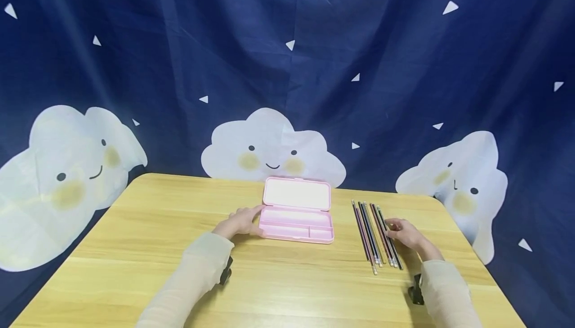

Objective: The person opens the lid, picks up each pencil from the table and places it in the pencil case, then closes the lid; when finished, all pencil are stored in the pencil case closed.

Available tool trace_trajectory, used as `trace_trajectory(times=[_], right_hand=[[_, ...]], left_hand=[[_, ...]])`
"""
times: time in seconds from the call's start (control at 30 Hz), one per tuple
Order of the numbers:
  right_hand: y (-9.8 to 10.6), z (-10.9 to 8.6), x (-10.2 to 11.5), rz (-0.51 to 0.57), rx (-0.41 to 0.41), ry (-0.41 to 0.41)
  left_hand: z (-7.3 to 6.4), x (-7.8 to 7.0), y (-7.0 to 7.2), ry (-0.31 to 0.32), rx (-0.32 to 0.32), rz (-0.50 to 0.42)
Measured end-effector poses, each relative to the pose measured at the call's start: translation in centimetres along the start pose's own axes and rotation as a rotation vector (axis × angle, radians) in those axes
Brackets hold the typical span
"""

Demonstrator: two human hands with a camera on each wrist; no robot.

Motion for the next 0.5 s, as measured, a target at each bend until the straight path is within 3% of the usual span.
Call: trace_trajectory(times=[0.5], right_hand=[[0.56,-0.36,-0.57,0.011,-0.035,-0.085]], left_hand=[[0.04,0.19,-0.12,0.013,0.007,-0.009]])
Point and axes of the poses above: each hand's wrist, its own z-axis towards the middle knuckle, its own y-axis out of the back of the hand, x = y × z, the point moved 5 cm from there along z, towards the middle knuckle
